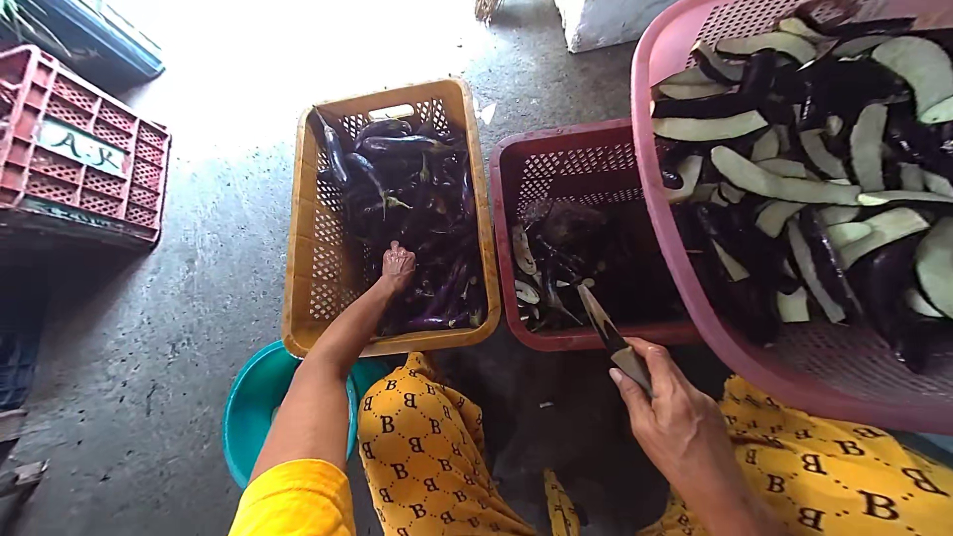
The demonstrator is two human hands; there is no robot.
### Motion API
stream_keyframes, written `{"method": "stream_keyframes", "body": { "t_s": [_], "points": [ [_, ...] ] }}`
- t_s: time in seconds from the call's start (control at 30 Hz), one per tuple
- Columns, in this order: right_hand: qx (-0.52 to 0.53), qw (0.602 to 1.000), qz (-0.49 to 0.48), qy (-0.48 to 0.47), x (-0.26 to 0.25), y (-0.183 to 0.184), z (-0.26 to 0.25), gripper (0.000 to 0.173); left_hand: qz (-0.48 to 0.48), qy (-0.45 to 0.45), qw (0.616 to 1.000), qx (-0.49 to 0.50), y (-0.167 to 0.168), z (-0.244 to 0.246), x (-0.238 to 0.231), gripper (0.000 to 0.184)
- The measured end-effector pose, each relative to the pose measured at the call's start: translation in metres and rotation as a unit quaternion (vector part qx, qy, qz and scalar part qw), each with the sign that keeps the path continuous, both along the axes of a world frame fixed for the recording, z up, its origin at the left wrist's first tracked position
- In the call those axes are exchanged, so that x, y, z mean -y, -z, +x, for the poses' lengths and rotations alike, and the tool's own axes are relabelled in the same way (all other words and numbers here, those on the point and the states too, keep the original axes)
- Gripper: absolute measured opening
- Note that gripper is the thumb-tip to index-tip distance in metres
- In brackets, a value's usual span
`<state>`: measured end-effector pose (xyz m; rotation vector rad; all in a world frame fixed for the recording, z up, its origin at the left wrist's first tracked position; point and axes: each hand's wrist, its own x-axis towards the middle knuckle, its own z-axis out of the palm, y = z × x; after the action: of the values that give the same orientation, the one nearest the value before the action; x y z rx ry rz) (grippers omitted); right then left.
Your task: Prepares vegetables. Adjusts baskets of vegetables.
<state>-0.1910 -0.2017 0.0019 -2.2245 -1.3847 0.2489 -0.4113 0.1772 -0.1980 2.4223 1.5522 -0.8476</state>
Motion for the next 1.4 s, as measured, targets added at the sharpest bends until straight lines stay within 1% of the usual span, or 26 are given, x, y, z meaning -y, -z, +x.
{"method": "stream_keyframes", "body": {
  "t_s": [0.07, 0.2, 0.3, 0.37, 0.43, 0.53, 0.6, 0.63, 0.7, 0.8, 0.83, 0.9, 0.97, 1.07, 1.13, 1.17, 1.2, 1.23, 1.27, 1.3, 1.33, 1.37, 1.4],
  "points": [
    [-0.007, 1.0, 0.0, -0.004, 0.001, -0.001, -0.001, 0.035, -0.019, -0.012, 1.0, 0.001, -0.017, -0.001, 0.009, 0.031],
    [-0.027, 1.0, -0.002, -0.011, 0.001, -0.004, -0.004, 0.035, -0.089, -0.053, 0.995, 0.012, -0.073, -0.006, 0.02, 0.043],
    [-0.065, 0.998, -0.022, -0.012, -0.002, -0.008, -0.006, 0.036, -0.126, -0.042, 0.99, 0.049, -0.12, -0.01, 0.02, 0.044],
    [-0.094, 0.995, -0.041, -0.014, -0.004, -0.011, -0.008, 0.037, -0.126, -0.018, 0.989, 0.081, -0.157, -0.007, 0.024, 0.042],
    [-0.118, 0.991, -0.052, -0.017, -0.006, -0.015, -0.009, 0.038, -0.127, 0.002, 0.985, 0.117, -0.199, 0.007, 0.033, 0.042],
    [-0.157, 0.985, -0.075, -0.006, -0.008, -0.023, -0.008, 0.04, -0.128, 0.03, 0.973, 0.187, -0.255, 0.043, 0.056, 0.043],
    [-0.175, 0.98, -0.095, 0.007, -0.009, -0.03, -0.005, 0.042, -0.135, 0.038, 0.956, 0.257, -0.282, 0.072, 0.072, 0.041],
    [-0.179, 0.979, -0.1, 0.012, -0.009, -0.032, -0.004, 0.043, -0.147, 0.032, 0.94, 0.305, -0.29, 0.086, 0.079, 0.04],
    [-0.18, 0.978, -0.098, 0.024, -0.009, -0.035, 0.001, 0.044, -0.179, -0.002, 0.893, 0.413, -0.292, 0.113, 0.089, 0.037],
    [-0.176, 0.98, -0.08, 0.042, -0.005, -0.036, 0.007, 0.044, -0.238, -0.107, 0.782, 0.566, -0.271, 0.152, 0.105, 0.035],
    [-0.172, 0.982, -0.064, 0.049, -0.004, -0.035, 0.009, 0.044, -0.25, -0.136, 0.754, 0.592, -0.262, 0.16, 0.109, 0.038],
    [-0.174, 0.981, -0.049, 0.067, -0.003, -0.034, 0.01, 0.044, -0.254, -0.168, 0.711, 0.634, -0.242, 0.169, 0.115, 0.042],
    [-0.184, 0.978, -0.042, 0.086, -0.002, -0.037, 0.012, 0.044, -0.257, -0.178, 0.678, 0.666, -0.228, 0.171, 0.121, 0.042],
    [-0.197, 0.973, -0.019, 0.115, -0.002, -0.034, 0.013, 0.046, -0.299, -0.2, 0.635, 0.684, -0.219, 0.162, 0.132, 0.044],
    [-0.205, 0.97, -0.012, 0.127, -0.001, -0.032, 0.013, 0.048, -0.32, -0.207, 0.618, 0.688, -0.218, 0.152, 0.147, 0.04],
    [-0.215, 0.968, -0.016, 0.129, -0.001, -0.032, 0.013, 0.049, -0.327, -0.197, 0.615, 0.69, -0.217, 0.146, 0.156, 0.04],
    [-0.226, 0.965, -0.024, 0.128, -0.001, -0.033, 0.013, 0.05, -0.325, -0.179, 0.625, 0.687, -0.216, 0.139, 0.166, 0.04],
    [-0.237, 0.962, -0.034, 0.129, 0.0, -0.034, 0.013, 0.049, -0.301, -0.149, 0.66, 0.671, -0.212, 0.13, 0.179, 0.041],
    [-0.249, 0.959, -0.039, 0.133, 0.002, -0.035, 0.013, 0.048, -0.258, -0.106, 0.72, 0.636, -0.207, 0.119, 0.192, 0.044],
    [-0.258, 0.955, -0.037, 0.14, 0.004, -0.036, 0.012, 0.047, -0.213, -0.064, 0.785, 0.579, -0.202, 0.107, 0.206, 0.049],
    [-0.262, 0.954, -0.028, 0.145, 0.007, -0.036, 0.012, 0.046, -0.174, -0.026, 0.839, 0.515, -0.2, 0.1, 0.22, 0.052],
    [-0.259, 0.954, -0.017, 0.148, 0.011, -0.034, 0.011, 0.045, -0.142, 0.002, 0.875, 0.462, -0.196, 0.097, 0.234, 0.053],
    [-0.249, 0.957, -0.016, 0.147, 0.016, -0.031, 0.009, 0.045, -0.112, 0.028, 0.902, 0.416, -0.188, 0.096, 0.244, 0.052]
  ]
}}
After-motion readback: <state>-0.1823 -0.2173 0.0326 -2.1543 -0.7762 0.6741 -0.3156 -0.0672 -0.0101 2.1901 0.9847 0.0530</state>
